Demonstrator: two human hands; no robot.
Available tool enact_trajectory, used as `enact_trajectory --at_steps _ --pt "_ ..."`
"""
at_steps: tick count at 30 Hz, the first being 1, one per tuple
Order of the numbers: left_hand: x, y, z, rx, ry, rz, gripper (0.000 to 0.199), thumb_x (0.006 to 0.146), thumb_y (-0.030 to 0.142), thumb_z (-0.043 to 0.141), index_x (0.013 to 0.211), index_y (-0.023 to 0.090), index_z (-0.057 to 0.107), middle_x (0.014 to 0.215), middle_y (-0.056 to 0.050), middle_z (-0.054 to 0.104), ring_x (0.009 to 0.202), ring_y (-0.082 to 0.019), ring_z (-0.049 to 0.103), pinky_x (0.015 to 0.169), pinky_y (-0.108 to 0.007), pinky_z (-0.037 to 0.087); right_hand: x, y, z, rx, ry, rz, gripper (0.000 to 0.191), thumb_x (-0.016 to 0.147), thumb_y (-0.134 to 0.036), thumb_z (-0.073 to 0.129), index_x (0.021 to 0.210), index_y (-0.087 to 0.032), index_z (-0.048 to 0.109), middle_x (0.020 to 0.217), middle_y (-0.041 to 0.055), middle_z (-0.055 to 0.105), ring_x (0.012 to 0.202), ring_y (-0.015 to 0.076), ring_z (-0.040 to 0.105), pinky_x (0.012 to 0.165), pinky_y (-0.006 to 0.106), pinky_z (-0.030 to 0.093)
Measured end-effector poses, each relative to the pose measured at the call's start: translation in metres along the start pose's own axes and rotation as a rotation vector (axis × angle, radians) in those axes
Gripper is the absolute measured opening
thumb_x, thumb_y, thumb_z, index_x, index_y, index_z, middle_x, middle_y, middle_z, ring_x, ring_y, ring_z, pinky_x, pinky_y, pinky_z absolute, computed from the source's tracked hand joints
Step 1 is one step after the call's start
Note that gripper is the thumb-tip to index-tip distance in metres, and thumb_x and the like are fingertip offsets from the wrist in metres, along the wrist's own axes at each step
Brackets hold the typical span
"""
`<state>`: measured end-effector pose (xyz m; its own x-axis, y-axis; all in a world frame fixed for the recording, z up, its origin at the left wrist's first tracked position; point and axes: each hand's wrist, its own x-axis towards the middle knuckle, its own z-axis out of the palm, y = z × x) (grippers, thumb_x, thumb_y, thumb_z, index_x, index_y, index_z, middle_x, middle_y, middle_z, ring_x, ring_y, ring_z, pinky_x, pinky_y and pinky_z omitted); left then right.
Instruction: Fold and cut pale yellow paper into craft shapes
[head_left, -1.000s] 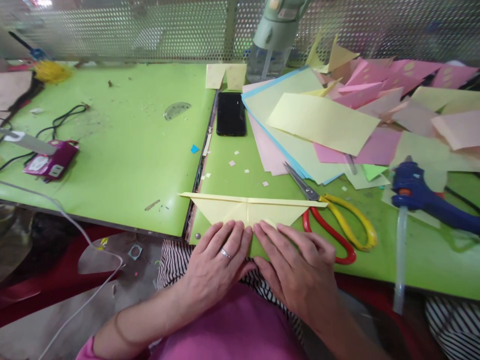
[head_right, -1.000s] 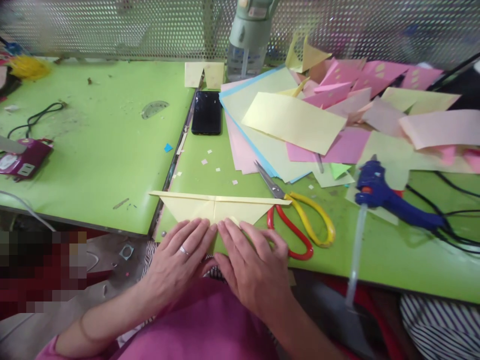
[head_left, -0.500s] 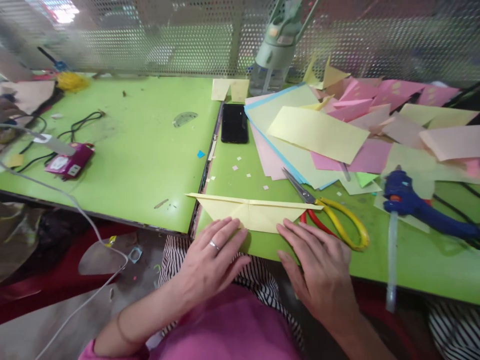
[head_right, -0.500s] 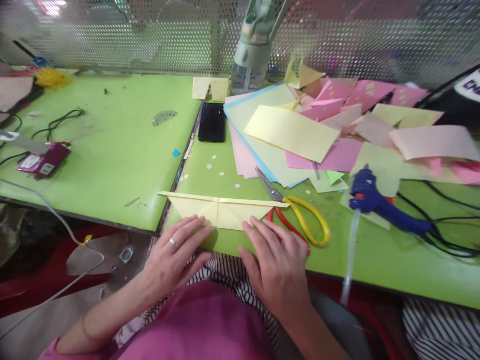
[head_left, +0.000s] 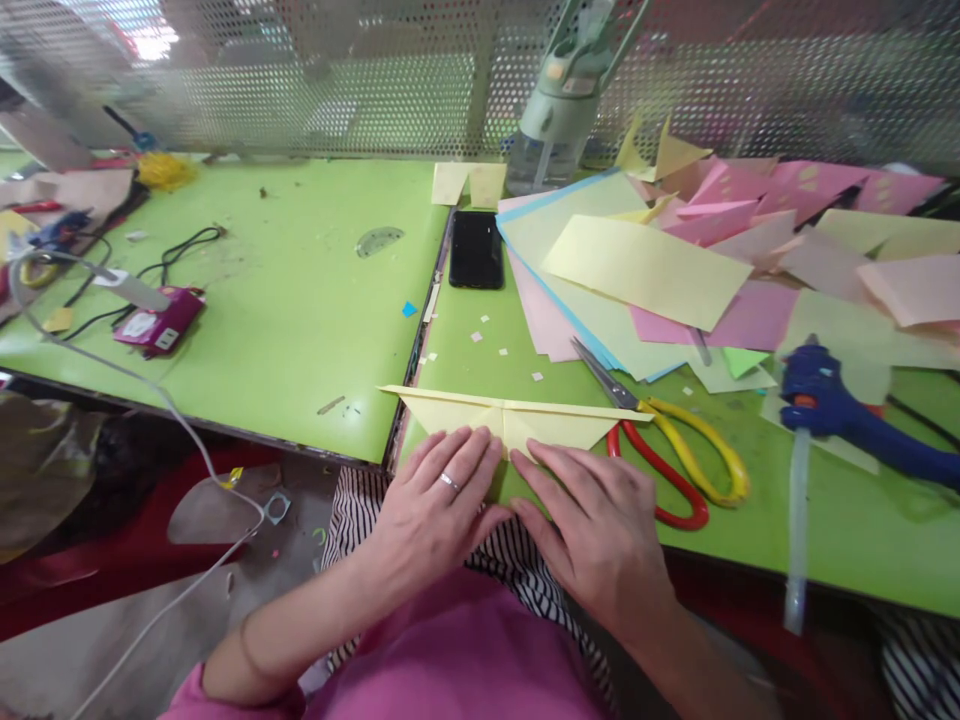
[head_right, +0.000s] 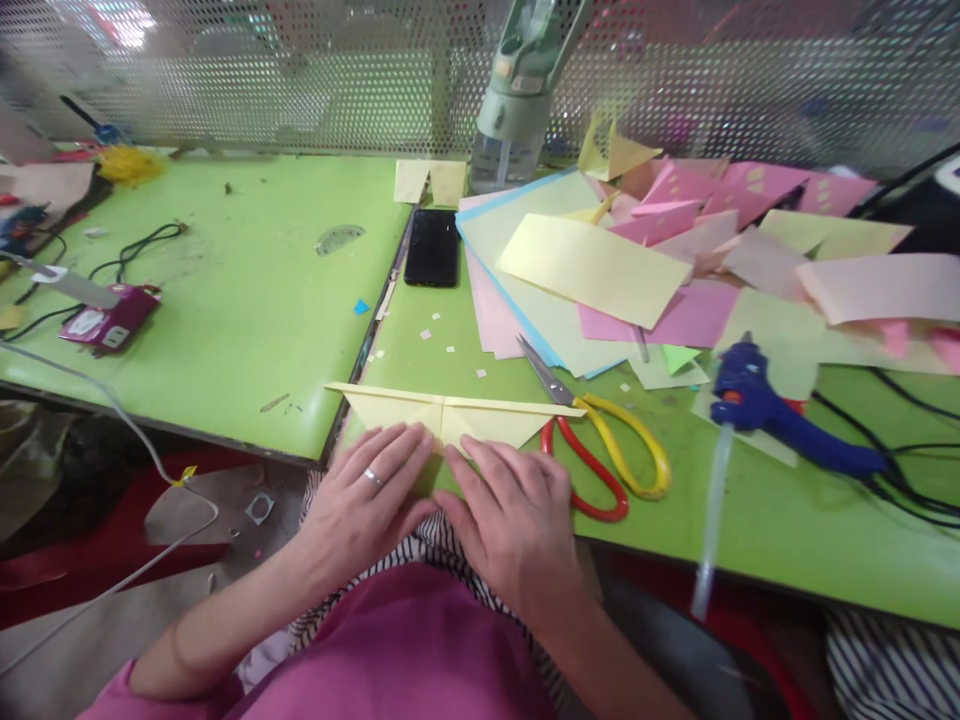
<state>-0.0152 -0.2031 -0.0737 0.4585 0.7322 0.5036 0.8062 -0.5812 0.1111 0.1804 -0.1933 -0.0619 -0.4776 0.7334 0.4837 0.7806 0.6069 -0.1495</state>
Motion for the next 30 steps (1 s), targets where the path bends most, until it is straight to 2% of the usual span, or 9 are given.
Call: enact_trajectory --at_steps 3,8,14,22,26,30 --pt "-0.002 0.001 0.004 0.033 -0.062 0.016 0.056 0.097 0.050 0.048 0.132 0.007 0.054 0.136 -0.012 0.060 0.129 -0.024 0.053 0.112 -0.039 0.041 0.001 -0.001 0.003 0.014 -0.017 0.023 0.023 0.095 -0.027 0.055 0.112 -0.017 0.069 0.108 0.0078 0.075 0.098 0.0215 0.064 0.091 0.040 0.036" --pt "-0.005 -0.001 0.005 0.073 -0.096 0.040 0.060 0.096 0.055 0.045 0.134 0.008 0.053 0.139 -0.009 0.059 0.131 -0.024 0.051 0.114 -0.039 0.038 -0.001 -0.005 0.005 -0.013 -0.007 0.064 0.024 0.095 -0.025 0.056 0.114 -0.019 0.068 0.107 0.0064 0.075 0.097 0.0202 0.065 0.093 0.040 0.034" --pt "-0.004 -0.002 0.003 0.100 -0.111 0.063 0.060 0.096 0.055 0.045 0.134 0.010 0.054 0.138 -0.007 0.059 0.130 -0.023 0.052 0.116 -0.038 0.036 -0.003 -0.008 0.007 -0.041 -0.030 0.096 0.027 0.097 -0.027 0.052 0.120 -0.021 0.066 0.109 0.0056 0.076 0.098 0.0197 0.066 0.092 0.040 0.035" --pt "-0.006 -0.002 0.004 0.116 -0.131 0.069 0.060 0.097 0.054 0.044 0.137 0.011 0.052 0.141 -0.007 0.057 0.133 -0.023 0.048 0.118 -0.038 0.033 -0.011 -0.019 0.013 -0.085 0.008 0.138 0.030 0.096 -0.030 0.055 0.122 -0.017 0.064 0.112 0.0073 0.075 0.103 0.0219 0.065 0.101 0.044 0.031" --pt "-0.007 0.000 0.006 0.143 -0.151 0.070 0.064 0.095 0.059 0.042 0.143 0.016 0.046 0.143 -0.008 0.055 0.134 -0.025 0.047 0.116 -0.041 0.034 -0.010 -0.014 0.009 -0.012 -0.007 0.145 0.030 0.096 -0.026 0.053 0.123 -0.019 0.063 0.112 0.0075 0.074 0.102 0.0216 0.065 0.103 0.044 0.030" --pt "-0.006 0.002 0.007 0.150 -0.156 0.062 0.066 0.093 0.063 0.040 0.140 0.018 0.049 0.141 -0.009 0.056 0.132 -0.026 0.049 0.115 -0.041 0.035 -0.004 -0.003 0.000 0.044 -0.052 0.101 0.031 0.095 -0.023 0.052 0.124 -0.017 0.062 0.114 0.0087 0.074 0.103 0.0210 0.066 0.100 0.041 0.034"
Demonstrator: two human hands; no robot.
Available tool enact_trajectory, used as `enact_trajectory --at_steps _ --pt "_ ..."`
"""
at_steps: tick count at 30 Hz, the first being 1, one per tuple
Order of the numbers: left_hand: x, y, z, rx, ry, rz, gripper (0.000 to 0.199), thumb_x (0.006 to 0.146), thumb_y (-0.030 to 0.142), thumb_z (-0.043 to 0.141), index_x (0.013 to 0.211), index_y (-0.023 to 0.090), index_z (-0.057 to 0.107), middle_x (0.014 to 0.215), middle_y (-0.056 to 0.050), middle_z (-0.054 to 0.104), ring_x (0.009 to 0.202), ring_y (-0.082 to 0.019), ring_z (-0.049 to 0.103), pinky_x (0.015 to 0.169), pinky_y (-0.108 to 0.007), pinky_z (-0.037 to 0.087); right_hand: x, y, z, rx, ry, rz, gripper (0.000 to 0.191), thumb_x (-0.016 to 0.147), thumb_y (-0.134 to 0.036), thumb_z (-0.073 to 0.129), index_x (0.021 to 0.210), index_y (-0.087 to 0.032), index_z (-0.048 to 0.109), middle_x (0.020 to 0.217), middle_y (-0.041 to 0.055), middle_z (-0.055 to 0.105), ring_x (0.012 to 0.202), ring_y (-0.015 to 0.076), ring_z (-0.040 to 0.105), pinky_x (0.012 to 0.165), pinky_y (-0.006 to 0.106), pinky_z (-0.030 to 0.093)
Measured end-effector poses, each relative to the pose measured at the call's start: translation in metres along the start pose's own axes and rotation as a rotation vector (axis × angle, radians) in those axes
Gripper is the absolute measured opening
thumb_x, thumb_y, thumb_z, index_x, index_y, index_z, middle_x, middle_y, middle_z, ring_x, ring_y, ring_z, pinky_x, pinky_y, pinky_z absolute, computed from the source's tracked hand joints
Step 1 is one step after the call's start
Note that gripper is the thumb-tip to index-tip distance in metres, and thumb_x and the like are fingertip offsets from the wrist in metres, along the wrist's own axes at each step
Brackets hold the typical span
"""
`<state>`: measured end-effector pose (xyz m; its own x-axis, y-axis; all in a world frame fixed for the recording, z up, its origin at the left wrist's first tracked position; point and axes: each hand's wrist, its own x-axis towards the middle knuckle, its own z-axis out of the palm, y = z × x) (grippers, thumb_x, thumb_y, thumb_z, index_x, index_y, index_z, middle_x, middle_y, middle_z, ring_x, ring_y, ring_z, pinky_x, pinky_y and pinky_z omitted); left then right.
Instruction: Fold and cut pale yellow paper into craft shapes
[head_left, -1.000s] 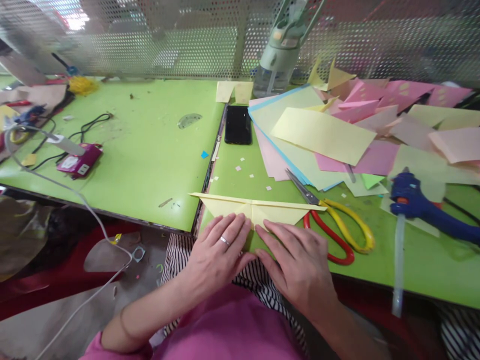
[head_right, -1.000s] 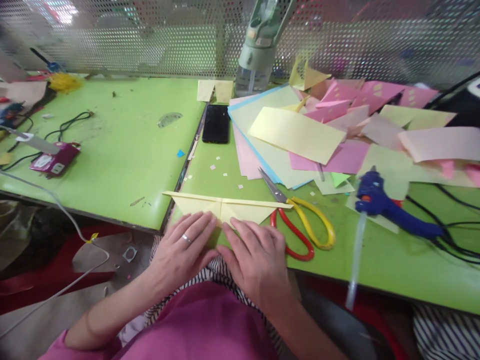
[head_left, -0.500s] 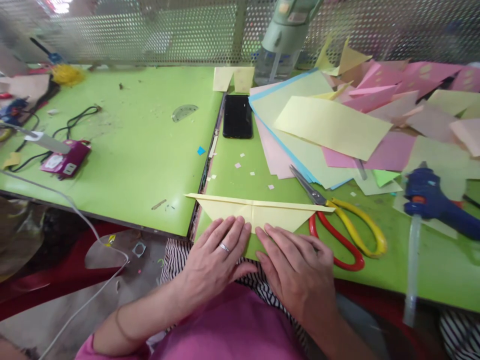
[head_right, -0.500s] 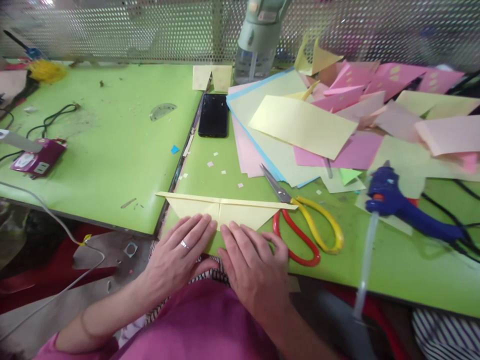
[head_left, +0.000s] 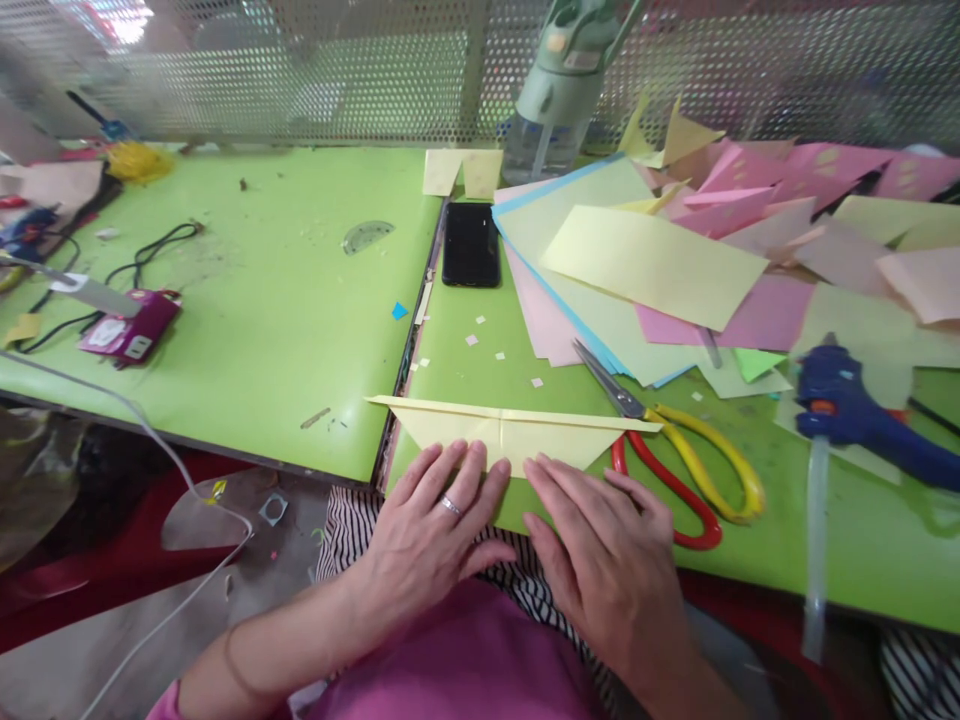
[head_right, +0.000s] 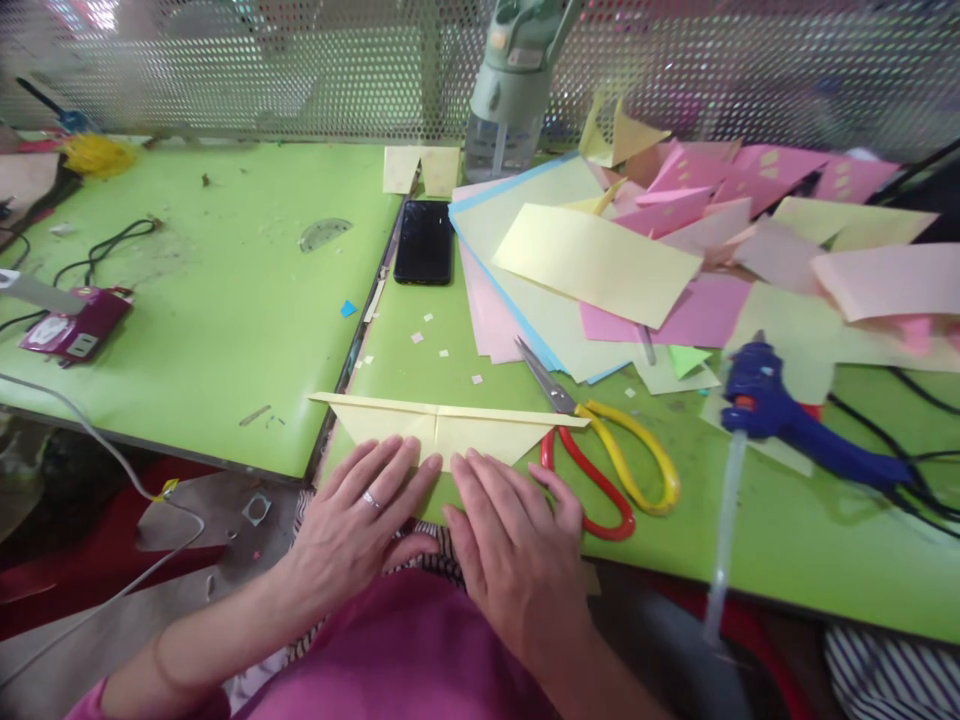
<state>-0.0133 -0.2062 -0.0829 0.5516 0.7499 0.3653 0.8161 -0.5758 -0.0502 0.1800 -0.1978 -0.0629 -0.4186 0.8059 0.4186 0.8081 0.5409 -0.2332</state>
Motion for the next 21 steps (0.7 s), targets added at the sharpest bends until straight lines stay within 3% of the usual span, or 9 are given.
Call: enact_trajectory --at_steps 5,11,21 --pt "0.001 0.003 0.000 -0.002 0.047 -0.020 0.069 0.093 0.066 0.031 0.135 0.016 0.054 0.137 -0.009 0.059 0.129 -0.026 0.051 0.112 -0.044 0.038 0.010 0.002 -0.001 0.015 -0.023 -0.078 0.036 0.097 -0.033 0.050 0.129 -0.019 0.060 0.122 0.0091 0.071 0.113 0.0242 0.062 0.105 0.045 0.030" --pt "-0.003 0.000 0.007 0.016 0.070 0.002 0.072 0.091 0.068 0.031 0.137 0.017 0.053 0.140 -0.007 0.057 0.133 -0.026 0.046 0.115 -0.043 0.034 0.020 -0.001 0.005 0.049 -0.038 -0.147 0.038 0.100 -0.034 0.042 0.127 -0.014 0.060 0.124 0.0113 0.069 0.115 0.0232 0.061 0.104 0.045 0.029" --pt "-0.006 -0.002 0.007 -0.012 0.030 0.001 0.076 0.091 0.070 0.034 0.146 0.018 0.042 0.150 -0.009 0.046 0.140 -0.026 0.039 0.118 -0.044 0.029 0.016 0.002 0.007 0.014 0.031 -0.094 0.031 0.096 -0.025 0.047 0.121 -0.013 0.062 0.115 0.0142 0.070 0.106 0.0251 0.062 0.096 0.043 0.040"
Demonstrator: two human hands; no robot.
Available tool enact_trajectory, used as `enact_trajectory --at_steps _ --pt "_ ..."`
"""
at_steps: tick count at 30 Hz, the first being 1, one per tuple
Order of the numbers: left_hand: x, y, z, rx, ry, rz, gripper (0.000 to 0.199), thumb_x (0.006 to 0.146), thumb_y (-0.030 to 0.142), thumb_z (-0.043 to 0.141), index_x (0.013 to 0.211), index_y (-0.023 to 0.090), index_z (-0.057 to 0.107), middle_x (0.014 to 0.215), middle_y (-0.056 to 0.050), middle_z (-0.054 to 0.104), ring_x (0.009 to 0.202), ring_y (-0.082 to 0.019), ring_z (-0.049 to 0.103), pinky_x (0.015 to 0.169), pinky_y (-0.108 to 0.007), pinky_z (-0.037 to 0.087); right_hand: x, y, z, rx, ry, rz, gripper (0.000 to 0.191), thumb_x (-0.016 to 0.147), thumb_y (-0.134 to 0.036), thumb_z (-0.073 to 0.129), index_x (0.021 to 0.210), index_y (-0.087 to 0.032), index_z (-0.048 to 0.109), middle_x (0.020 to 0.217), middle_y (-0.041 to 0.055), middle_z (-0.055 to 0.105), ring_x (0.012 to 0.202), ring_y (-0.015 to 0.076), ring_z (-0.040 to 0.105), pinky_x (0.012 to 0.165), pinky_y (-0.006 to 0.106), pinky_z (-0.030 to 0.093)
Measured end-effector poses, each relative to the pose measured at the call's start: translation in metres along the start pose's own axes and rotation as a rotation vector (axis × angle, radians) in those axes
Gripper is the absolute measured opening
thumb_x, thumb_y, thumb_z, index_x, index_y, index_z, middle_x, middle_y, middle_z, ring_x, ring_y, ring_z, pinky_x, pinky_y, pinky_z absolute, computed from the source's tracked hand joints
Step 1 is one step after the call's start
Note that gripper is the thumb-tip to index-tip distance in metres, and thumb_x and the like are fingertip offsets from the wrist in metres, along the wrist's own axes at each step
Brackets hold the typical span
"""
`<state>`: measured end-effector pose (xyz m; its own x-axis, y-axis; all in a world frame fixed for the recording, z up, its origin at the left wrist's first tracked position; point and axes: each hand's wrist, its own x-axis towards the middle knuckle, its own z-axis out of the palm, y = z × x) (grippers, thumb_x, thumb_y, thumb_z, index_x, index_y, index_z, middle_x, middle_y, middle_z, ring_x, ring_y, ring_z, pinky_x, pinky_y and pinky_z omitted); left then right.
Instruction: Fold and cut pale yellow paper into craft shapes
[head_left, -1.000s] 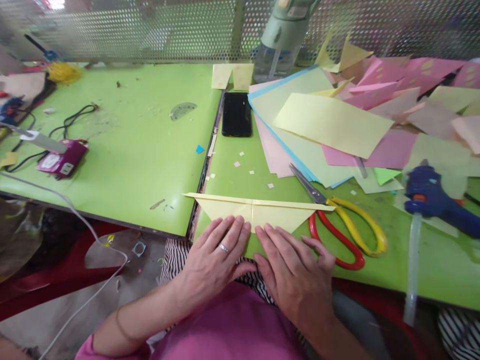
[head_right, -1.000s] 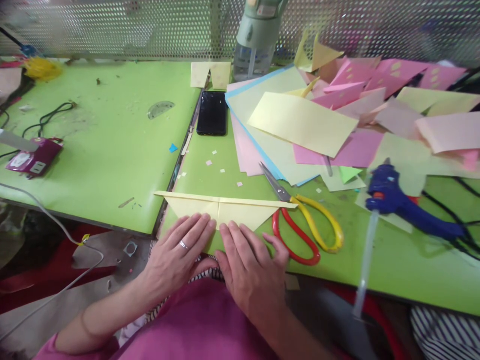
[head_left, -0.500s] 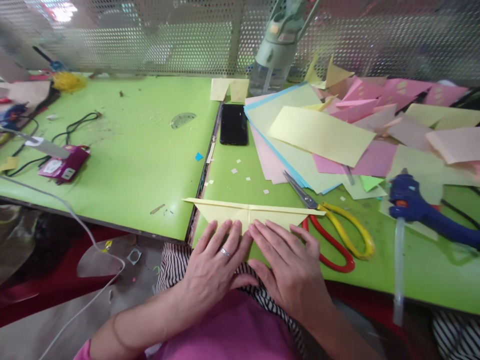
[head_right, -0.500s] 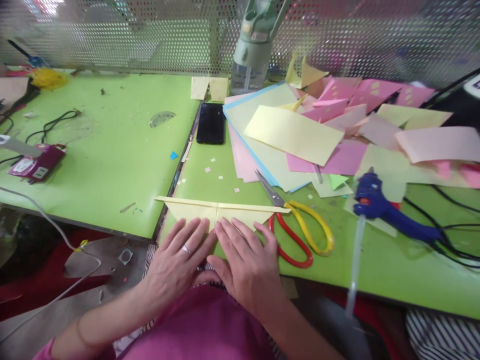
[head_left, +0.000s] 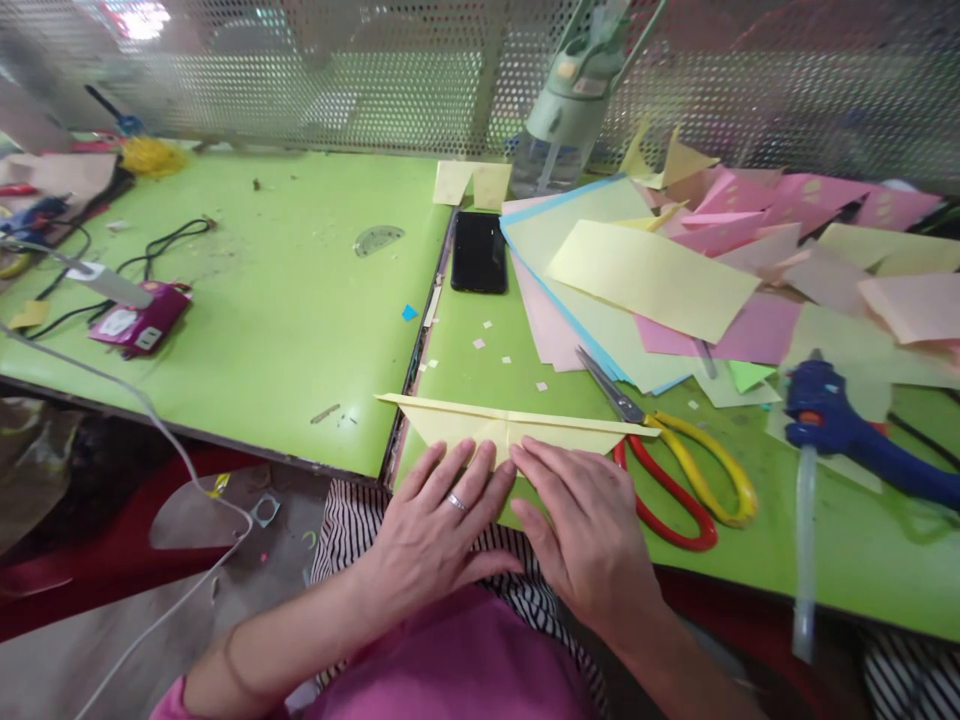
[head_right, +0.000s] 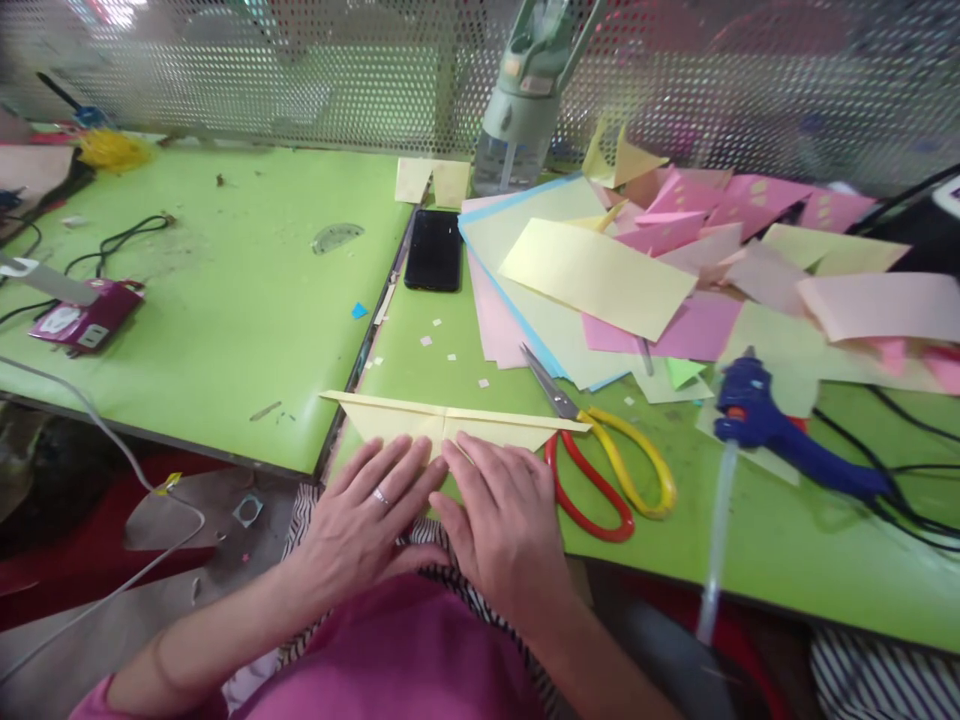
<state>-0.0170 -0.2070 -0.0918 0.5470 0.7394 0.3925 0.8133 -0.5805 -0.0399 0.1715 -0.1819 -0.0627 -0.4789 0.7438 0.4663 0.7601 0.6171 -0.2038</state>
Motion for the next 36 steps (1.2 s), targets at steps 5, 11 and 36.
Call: enact_trajectory --at_steps 5,11,36 --pt "0.001 0.003 0.002 -0.015 0.018 -0.009 0.075 0.090 0.070 0.036 0.144 0.018 0.045 0.147 -0.008 0.050 0.139 -0.026 0.040 0.117 -0.044 0.030 0.004 -0.001 0.000 -0.039 -0.037 0.021 0.032 0.097 -0.028 0.048 0.123 -0.017 0.063 0.113 0.0111 0.071 0.102 0.0237 0.062 0.095 0.042 0.039" --pt "0.001 -0.003 -0.008 -0.088 0.024 -0.027 0.073 0.089 0.070 0.038 0.136 0.016 0.052 0.141 -0.008 0.056 0.134 -0.025 0.047 0.115 -0.043 0.034 0.010 0.000 0.001 -0.117 -0.091 0.022 0.035 0.098 -0.032 0.045 0.122 -0.018 0.067 0.108 0.0095 0.072 0.097 0.0240 0.060 0.089 0.042 0.039" --pt "-0.021 -0.019 -0.067 -0.257 0.322 -0.103 0.017 0.086 0.009 0.065 0.102 0.014 0.069 0.086 -0.003 0.074 0.084 -0.016 0.067 0.087 -0.035 0.047 -0.028 0.023 -0.054 -0.142 0.082 0.094 0.018 0.091 -0.021 0.059 0.108 -0.021 0.064 0.098 0.0093 0.069 0.089 0.0249 0.064 0.083 0.042 0.047"
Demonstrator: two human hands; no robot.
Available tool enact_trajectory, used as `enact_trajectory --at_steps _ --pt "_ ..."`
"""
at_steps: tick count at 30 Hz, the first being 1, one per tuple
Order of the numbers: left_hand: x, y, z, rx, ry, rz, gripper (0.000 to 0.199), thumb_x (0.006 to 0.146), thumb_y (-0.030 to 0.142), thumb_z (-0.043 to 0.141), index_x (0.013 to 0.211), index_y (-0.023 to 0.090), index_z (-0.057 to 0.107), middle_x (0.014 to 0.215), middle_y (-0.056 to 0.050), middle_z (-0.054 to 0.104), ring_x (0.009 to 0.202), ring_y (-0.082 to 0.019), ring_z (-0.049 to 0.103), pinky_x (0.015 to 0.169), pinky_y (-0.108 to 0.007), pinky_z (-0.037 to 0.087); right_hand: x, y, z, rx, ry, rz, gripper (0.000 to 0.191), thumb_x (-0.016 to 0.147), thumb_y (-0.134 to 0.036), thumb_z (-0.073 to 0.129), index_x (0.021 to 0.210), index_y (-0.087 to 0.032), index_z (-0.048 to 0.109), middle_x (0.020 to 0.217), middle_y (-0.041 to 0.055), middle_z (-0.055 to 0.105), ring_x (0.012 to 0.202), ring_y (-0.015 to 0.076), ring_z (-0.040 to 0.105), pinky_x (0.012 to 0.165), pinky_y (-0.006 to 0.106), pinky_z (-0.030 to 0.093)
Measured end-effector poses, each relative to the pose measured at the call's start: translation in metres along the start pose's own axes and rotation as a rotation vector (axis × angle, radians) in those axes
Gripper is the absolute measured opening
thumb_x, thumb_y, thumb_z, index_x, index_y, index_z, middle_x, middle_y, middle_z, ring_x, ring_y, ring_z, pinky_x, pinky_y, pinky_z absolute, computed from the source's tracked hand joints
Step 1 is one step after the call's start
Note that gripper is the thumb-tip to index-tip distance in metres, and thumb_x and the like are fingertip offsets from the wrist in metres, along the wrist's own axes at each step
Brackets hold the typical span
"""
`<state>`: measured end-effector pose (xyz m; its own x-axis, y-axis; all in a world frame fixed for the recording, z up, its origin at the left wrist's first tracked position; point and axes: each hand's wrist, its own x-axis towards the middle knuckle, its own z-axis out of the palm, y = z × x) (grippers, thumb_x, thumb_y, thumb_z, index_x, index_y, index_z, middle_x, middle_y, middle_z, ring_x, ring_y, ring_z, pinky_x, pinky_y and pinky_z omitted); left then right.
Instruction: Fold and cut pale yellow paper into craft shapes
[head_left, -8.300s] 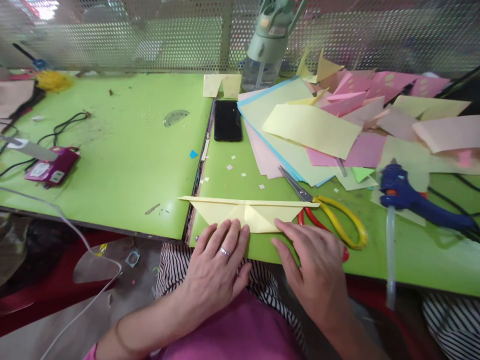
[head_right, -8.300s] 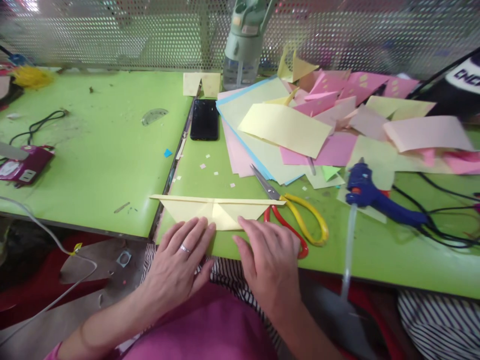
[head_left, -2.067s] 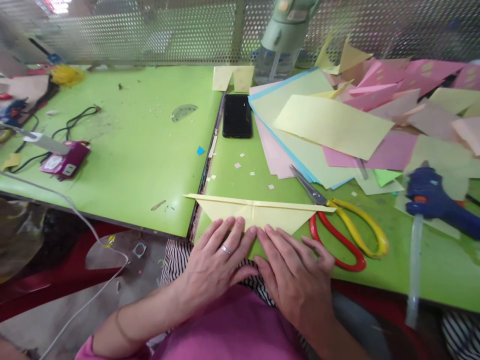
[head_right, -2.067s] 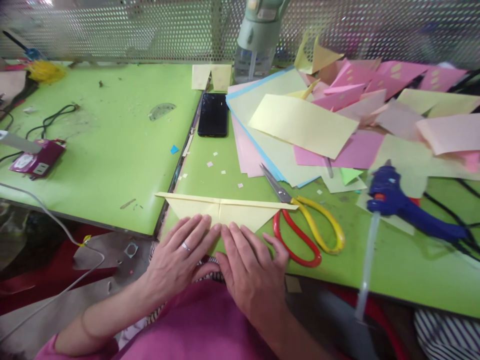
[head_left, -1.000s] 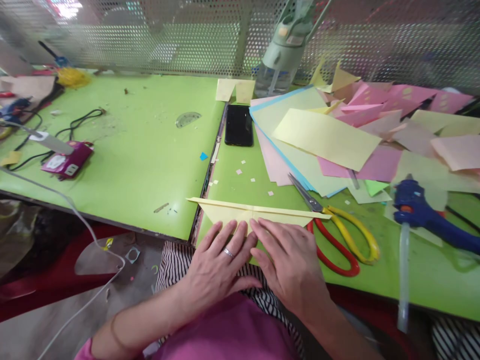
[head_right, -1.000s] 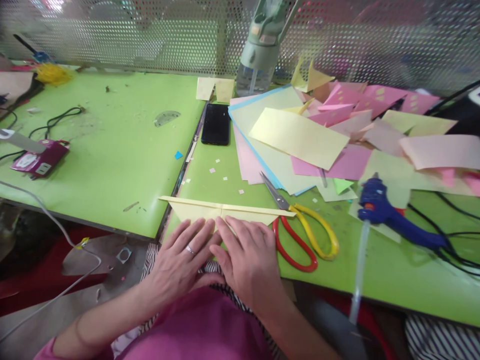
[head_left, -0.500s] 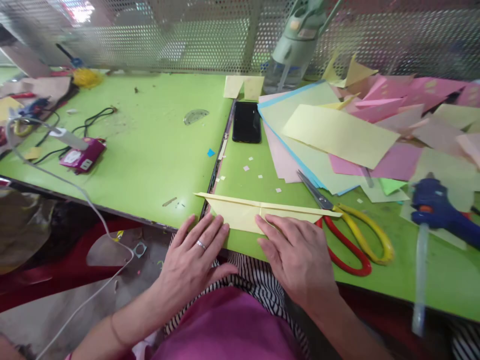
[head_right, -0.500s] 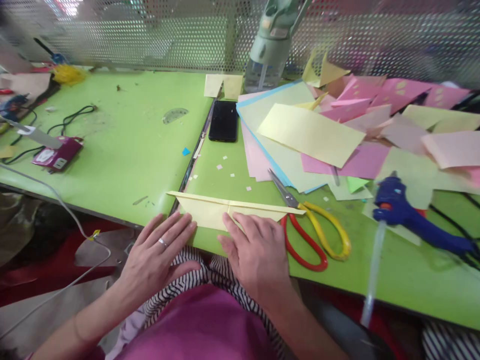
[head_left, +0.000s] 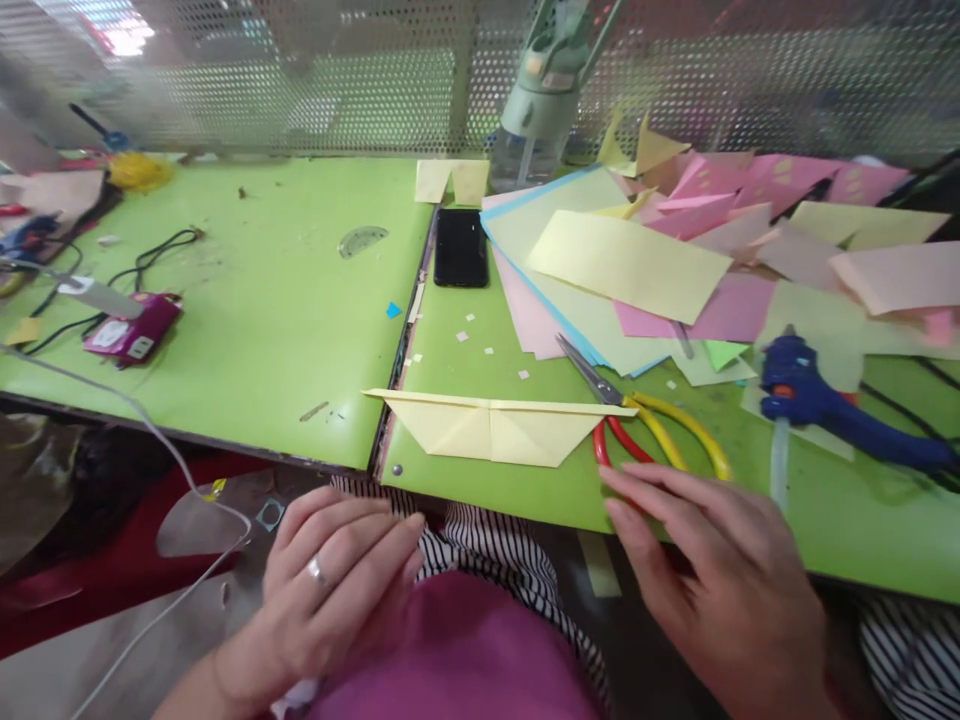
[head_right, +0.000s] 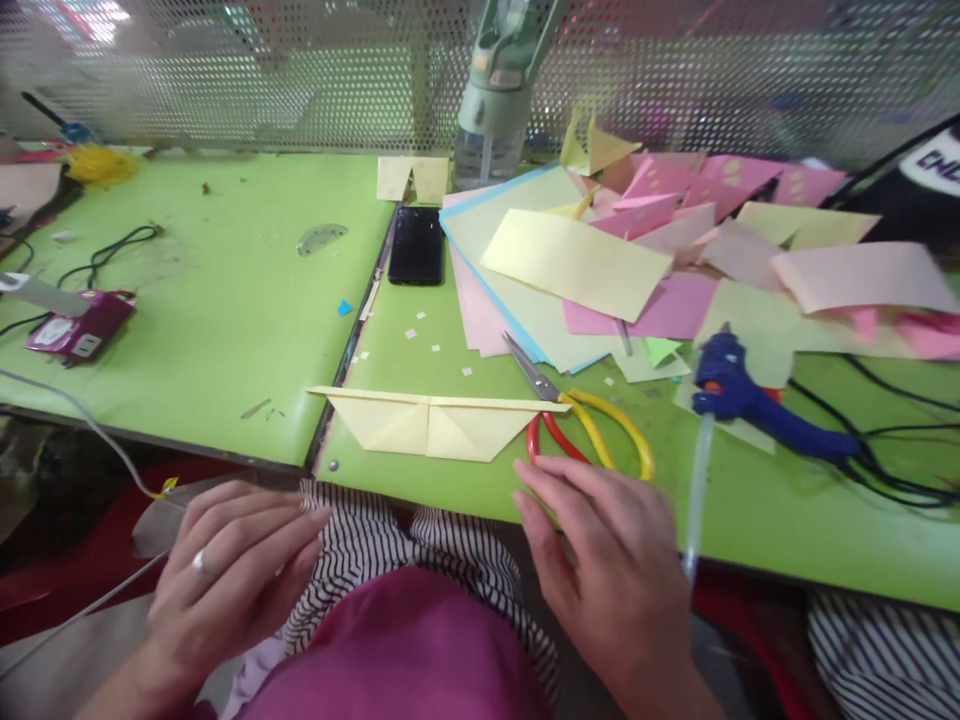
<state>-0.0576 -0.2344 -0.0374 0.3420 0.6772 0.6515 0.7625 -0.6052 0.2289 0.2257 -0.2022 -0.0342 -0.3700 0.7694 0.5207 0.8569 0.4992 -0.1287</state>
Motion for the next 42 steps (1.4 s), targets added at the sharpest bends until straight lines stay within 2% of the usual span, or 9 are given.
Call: enact_trajectory --at_steps 3,7,9,12,14,16,27,36,42 --pt "-0.012 -0.001 -0.003 -0.004 -0.038 -0.004 0.015 0.086 0.007 0.063 0.100 0.012 0.068 0.071 -0.001 0.069 0.069 -0.013 0.063 0.081 -0.033 0.048 -0.008 0.003 -0.002 -0.012 0.000 0.021 0.017 0.090 -0.020 0.061 0.107 -0.022 0.064 0.094 0.0086 0.069 0.084 0.0247 0.064 0.080 0.043 0.046" --pt "-0.018 0.001 0.014 0.014 -0.084 0.009 0.014 0.087 0.009 0.063 0.100 0.012 0.067 0.062 0.002 0.064 0.061 -0.012 0.059 0.076 -0.032 0.049 -0.003 0.003 0.010 -0.010 -0.019 -0.002 0.013 0.091 -0.022 0.061 0.101 -0.019 0.066 0.089 0.0095 0.069 0.081 0.0255 0.062 0.074 0.042 0.044" --pt "-0.016 0.004 0.024 -0.001 -0.079 0.017 0.015 0.087 0.011 0.064 0.101 0.014 0.067 0.067 0.002 0.067 0.065 -0.012 0.062 0.078 -0.031 0.050 0.004 0.000 0.017 -0.016 -0.008 -0.016 0.012 0.090 -0.022 0.061 0.098 -0.017 0.068 0.086 0.0099 0.069 0.080 0.0255 0.062 0.075 0.042 0.044" --pt "-0.009 0.009 0.035 -0.024 -0.082 0.066 0.023 0.087 0.011 0.065 0.110 0.014 0.066 0.089 -0.001 0.074 0.088 -0.015 0.067 0.090 -0.032 0.049 0.016 -0.005 0.027 -0.009 0.013 -0.034 0.013 0.090 -0.021 0.061 0.099 -0.015 0.070 0.086 0.0092 0.070 0.080 0.0241 0.061 0.078 0.040 0.046" --pt "-0.003 0.010 0.041 -0.023 -0.102 0.093 0.029 0.088 0.012 0.064 0.117 0.014 0.064 0.105 -0.004 0.074 0.103 -0.017 0.065 0.098 -0.034 0.047 0.020 -0.007 0.033 0.006 -0.012 -0.041 0.016 0.092 -0.023 0.058 0.103 -0.015 0.069 0.090 0.0086 0.071 0.082 0.0238 0.062 0.078 0.039 0.046" --pt "0.001 0.009 0.045 -0.011 -0.110 0.088 0.030 0.089 0.013 0.064 0.119 0.013 0.063 0.112 -0.006 0.072 0.109 -0.019 0.063 0.101 -0.035 0.045 0.022 -0.009 0.037 0.018 -0.047 -0.034 0.020 0.095 -0.025 0.054 0.106 -0.014 0.067 0.092 0.0088 0.071 0.083 0.0242 0.062 0.077 0.039 0.046" --pt "0.011 -0.012 0.045 0.127 -0.022 -0.114 0.026 0.089 0.008 0.062 0.114 0.015 0.065 0.105 -0.007 0.073 0.099 -0.021 0.065 0.091 -0.039 0.048 0.022 -0.008 0.036 0.055 -0.032 -0.004 0.019 0.094 -0.017 0.053 0.109 -0.011 0.063 0.090 0.0093 0.071 0.081 0.0230 0.060 0.080 0.036 0.047" --pt "0.015 -0.002 0.061 0.039 -0.179 0.005 0.031 0.094 0.008 0.050 0.121 0.017 0.062 0.119 -0.006 0.069 0.110 -0.021 0.061 0.098 -0.038 0.045 0.027 -0.013 0.041 0.081 -0.066 -0.012 0.018 0.095 -0.019 0.052 0.104 -0.011 0.065 0.090 0.0086 0.070 0.083 0.0227 0.060 0.080 0.036 0.046" --pt "0.016 -0.005 0.060 0.022 -0.201 -0.030 0.029 0.095 0.013 0.052 0.122 0.016 0.061 0.121 -0.007 0.068 0.111 -0.022 0.060 0.097 -0.038 0.045 0.029 -0.019 0.039 0.113 -0.040 -0.026 0.016 0.091 -0.017 0.059 0.103 -0.013 0.068 0.095 0.0105 0.068 0.086 0.0225 0.058 0.082 0.037 0.047"
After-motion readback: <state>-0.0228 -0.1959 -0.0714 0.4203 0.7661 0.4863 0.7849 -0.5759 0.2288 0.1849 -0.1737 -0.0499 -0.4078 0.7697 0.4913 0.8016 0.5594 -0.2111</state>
